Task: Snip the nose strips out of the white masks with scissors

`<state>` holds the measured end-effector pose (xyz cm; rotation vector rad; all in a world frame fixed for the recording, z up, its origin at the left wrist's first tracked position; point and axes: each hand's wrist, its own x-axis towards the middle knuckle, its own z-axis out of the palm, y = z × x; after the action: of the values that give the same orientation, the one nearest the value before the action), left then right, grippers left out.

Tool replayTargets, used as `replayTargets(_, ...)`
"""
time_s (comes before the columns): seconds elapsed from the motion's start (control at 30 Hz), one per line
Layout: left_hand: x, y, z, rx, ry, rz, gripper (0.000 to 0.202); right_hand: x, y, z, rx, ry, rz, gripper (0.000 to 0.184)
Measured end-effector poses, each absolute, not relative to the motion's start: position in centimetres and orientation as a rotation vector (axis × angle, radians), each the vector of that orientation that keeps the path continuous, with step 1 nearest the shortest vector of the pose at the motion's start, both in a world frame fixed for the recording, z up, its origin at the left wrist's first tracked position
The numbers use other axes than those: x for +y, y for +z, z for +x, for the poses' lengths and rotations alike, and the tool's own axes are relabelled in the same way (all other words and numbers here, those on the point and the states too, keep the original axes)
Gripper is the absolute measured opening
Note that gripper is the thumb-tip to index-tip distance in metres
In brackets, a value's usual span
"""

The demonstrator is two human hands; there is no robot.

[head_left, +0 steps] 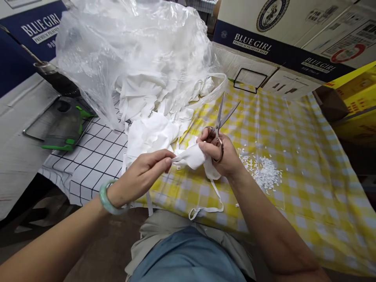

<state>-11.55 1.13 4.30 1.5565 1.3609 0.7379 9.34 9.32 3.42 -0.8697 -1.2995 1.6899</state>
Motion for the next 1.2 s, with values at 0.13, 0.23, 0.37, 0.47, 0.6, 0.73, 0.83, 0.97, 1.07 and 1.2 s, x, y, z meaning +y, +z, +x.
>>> replayTargets(0.13,0.7,5.8,-10.9,1.144,0.683,1.631,0.028,9.9,4.1,9.1,-1.322,1.741,-0.841,0.034)
replayTargets(0.23,0.8,6.2,-9.3,1.074,0.905,1.689,0.023,9.3,2.9,8.4,-1.322,1.836,-0.833,0.037)
replayTargets(0.37,1.5,5.0,-6.4,1.029,1.206,1.447,0.025,7.0,0.5,7.6,-1.222,1.947,-0.846,0.042)
replayTargets(0.47,1.7,3.0,-4.7,1.093,1.196,1.251,0.032,5.5,0.0,9.2,-1.313,1.829,-1.024,0.042)
replayTargets(0.6,1.3,0.5,-2.9,1.157,1.146,1.176,0.032,3.7,1.2,14.1,-1.695,1.180,-1.453,0.036)
replayTargets(0.73,0.7,-0.8,-0.9,1.043,1.197,1.224,0.025,1.5,2.0,17.4,-2.027,0.743,-1.539,0.038)
replayTargets(0.83,0.5,-1.2,0.4,0.973,1.186,1.253,0.024,0.3,1.8,18.4,-2.094,0.689,-1.535,0.040)
replayTargets(0.97,0.6,-1.4,1.1,0.997,1.153,1.278,0.025,-0.3,1.4,19.0,-2.081,0.733,-1.548,0.045)
replayTargets(1.07,0.7,-1.5,1.4,1.006,1.166,1.307,0.024,-0.2,1.4,19.2,-2.065,0.756,-1.544,0.043)
replayTargets(1.2,0.7,-1.7,1.6,0.992,1.156,1.300,0.023,0.0,1.3,19.2,-2.052,0.728,-1.526,0.043)
